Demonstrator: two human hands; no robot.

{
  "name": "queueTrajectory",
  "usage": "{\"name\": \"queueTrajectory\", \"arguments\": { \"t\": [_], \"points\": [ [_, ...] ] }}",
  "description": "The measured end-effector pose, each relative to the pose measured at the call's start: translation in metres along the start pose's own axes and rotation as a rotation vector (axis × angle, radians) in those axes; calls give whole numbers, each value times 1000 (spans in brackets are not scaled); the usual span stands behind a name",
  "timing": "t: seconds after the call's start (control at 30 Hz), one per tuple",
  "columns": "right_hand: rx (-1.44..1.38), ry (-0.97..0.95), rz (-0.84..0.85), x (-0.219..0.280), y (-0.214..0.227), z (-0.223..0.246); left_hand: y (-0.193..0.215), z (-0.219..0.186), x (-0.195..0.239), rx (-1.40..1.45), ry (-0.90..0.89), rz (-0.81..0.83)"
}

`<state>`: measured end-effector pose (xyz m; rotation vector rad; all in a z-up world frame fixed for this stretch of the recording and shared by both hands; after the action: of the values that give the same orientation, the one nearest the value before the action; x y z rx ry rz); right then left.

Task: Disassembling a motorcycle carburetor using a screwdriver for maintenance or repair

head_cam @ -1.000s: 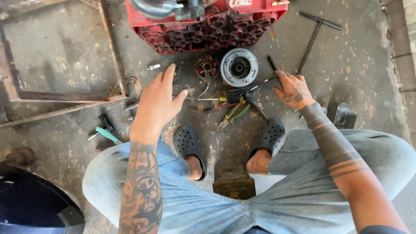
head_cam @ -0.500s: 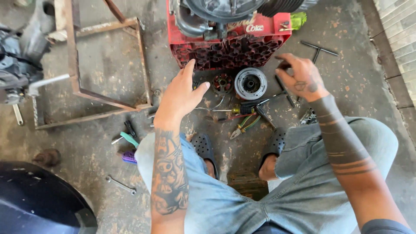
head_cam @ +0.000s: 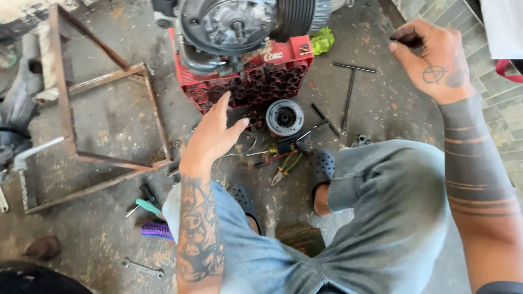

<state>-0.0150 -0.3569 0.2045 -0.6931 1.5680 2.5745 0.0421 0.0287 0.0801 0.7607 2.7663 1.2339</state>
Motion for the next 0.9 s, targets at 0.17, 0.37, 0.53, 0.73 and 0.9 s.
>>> {"name": "queueTrajectory", "arguments": {
  "t": [0.17, 0.37, 0.53, 0.73, 0.9],
  "points": [
    [-392, -280, -69, 61, -46, -115, -11, -25, -2, -49, -8, 25],
    [-764, -480, 40, 86, -136, -111, -8, -73, -11, -94, -313, -191],
    [-704, -242, 243, 5, -137, -60, -20, -55, -25, -157, -288, -199],
    [-485, 43, 416, -55, -120, 16, 2, -55, -26, -67, -366, -252],
    [-105, 139, 464, -63, -147, 41, 31, -44, -22, -84, -426, -349]
  ]
}}
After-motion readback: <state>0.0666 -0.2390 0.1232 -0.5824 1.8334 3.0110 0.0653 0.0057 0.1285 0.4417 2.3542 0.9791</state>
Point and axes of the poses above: each hand's wrist, its own x-axis away from the middle knuckle, its own y-axis out of the back of the hand, z = x × y, the point moved 7 cm from there along -x, towards the middle knuckle, and after that the axes turned 6 degrees about z, right-handed, at the moved point
